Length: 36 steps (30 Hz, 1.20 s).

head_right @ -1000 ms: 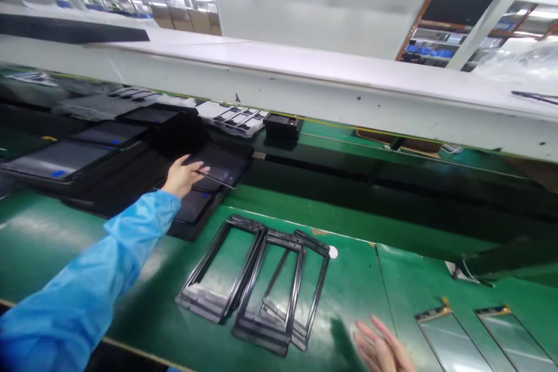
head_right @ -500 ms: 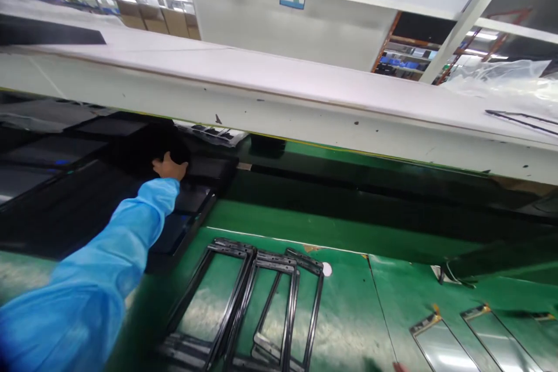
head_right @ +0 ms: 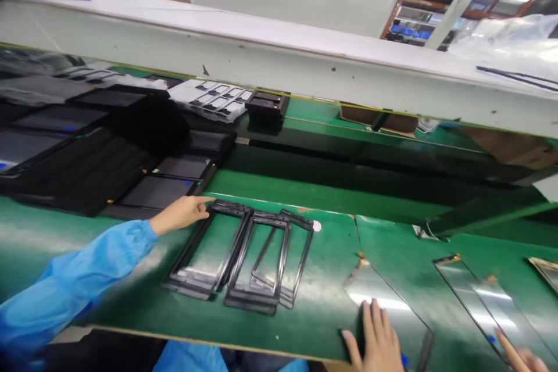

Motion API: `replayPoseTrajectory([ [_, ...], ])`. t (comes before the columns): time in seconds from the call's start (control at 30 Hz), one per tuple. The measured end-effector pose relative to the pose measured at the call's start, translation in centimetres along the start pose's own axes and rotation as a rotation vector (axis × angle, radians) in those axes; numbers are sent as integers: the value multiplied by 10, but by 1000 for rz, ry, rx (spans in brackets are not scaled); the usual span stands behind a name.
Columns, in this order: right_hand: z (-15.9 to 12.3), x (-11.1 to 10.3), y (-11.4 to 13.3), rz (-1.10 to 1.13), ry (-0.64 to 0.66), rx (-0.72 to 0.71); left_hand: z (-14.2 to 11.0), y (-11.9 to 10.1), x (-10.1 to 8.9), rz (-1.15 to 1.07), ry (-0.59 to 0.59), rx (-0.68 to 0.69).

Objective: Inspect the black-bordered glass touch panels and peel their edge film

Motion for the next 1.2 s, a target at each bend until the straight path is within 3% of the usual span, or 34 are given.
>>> replayPoseTrajectory([
  [0.13,-48,8,22,-17,31,-180,-15,8,5,43,152,-55],
  [0.3,-70,-15,36,56,38,-186,-45,-15,11,-112,186,16],
  [0.4,-81,-44,59,-16,-164,-326,-84,-39,42,-192,241,81],
  [0.5,-86,-55,75,43,-323,-308,-126,-58,91,-288,333,120],
  [0.57,-85,-42,79,207,-285,-203,-150,-66,124,-352,392,130],
  [0.7,-87,18,87,485,29,-28,-176,-76,160,-404,409,160],
  [0.83,-95,46,90,600,110,15,-185,-82,168,-381,412,217],
  [1.2,-92,50,91,570,112,45,-195,-91,168,-396,392,304],
])
Point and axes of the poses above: each hand's wrist, its own z-axis towards the middle knuckle, its own x-axis out of the palm, y = z × x, the point moved 7 cm from there along z, towards the middle knuckle, and after that the axes turned 3 degrees about z, right-handed, at the moved point
